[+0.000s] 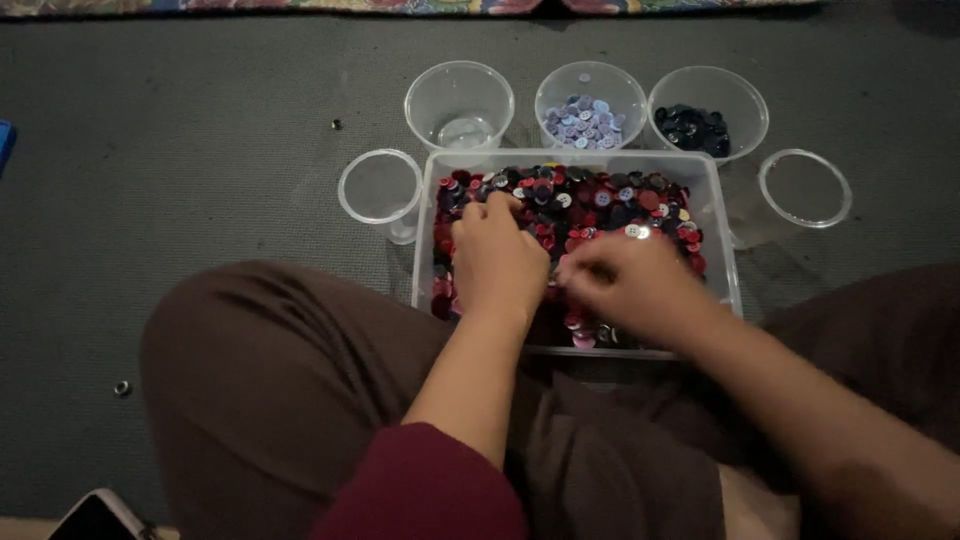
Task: Sorting a variety of colored buttons from a large central tray into smaller individual plastic containers.
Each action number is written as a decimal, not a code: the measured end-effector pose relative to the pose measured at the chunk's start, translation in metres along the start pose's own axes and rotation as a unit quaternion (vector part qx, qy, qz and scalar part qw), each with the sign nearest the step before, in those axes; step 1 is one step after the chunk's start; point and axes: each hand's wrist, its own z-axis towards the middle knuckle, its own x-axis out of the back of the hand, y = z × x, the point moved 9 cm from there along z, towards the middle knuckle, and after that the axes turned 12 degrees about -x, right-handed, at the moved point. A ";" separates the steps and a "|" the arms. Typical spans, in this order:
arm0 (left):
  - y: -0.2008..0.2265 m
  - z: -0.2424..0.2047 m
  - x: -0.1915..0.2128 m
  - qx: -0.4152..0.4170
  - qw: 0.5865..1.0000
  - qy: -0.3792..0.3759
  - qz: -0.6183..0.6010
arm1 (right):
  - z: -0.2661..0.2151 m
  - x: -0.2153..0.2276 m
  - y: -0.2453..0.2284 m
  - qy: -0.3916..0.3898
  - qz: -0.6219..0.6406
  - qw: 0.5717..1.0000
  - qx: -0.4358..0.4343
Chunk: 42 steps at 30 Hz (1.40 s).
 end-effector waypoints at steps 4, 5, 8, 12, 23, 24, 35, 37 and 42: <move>-0.005 -0.002 -0.004 0.016 1.000 0.000 -0.002 | 0.043 0.031 0.044 0.097 -0.027 0.993 -0.056; -0.002 -0.001 -0.004 -0.008 1.000 0.011 0.014 | 0.055 0.037 0.055 0.136 -0.069 0.986 -0.066; 0.011 -0.003 -0.004 -0.068 0.996 0.034 0.041 | 0.078 0.040 0.078 0.166 -0.120 0.975 -0.080; 0.026 -0.003 -0.011 -0.092 0.994 0.016 0.058 | 0.092 0.025 0.105 0.155 -0.130 0.972 -0.123; 0.046 0.049 -0.063 -0.174 0.975 0.001 0.137 | 0.094 0.062 0.069 0.162 -0.071 0.980 -0.089; 0.050 0.052 -0.064 -0.192 0.970 0.008 0.151 | 0.097 0.073 0.055 0.162 -0.058 0.982 -0.079; 0.059 0.052 -0.066 -0.217 0.959 0.066 0.172 | 0.069 0.075 0.041 -0.096 0.032 0.959 -0.266; 0.059 0.050 -0.060 -0.201 0.962 0.052 0.180 | 0.075 0.075 0.037 -0.093 0.036 0.959 -0.264; 0.049 0.046 -0.043 -0.068 0.996 -0.025 0.052 | 0.101 0.098 0.040 0.093 0.209 0.954 -0.193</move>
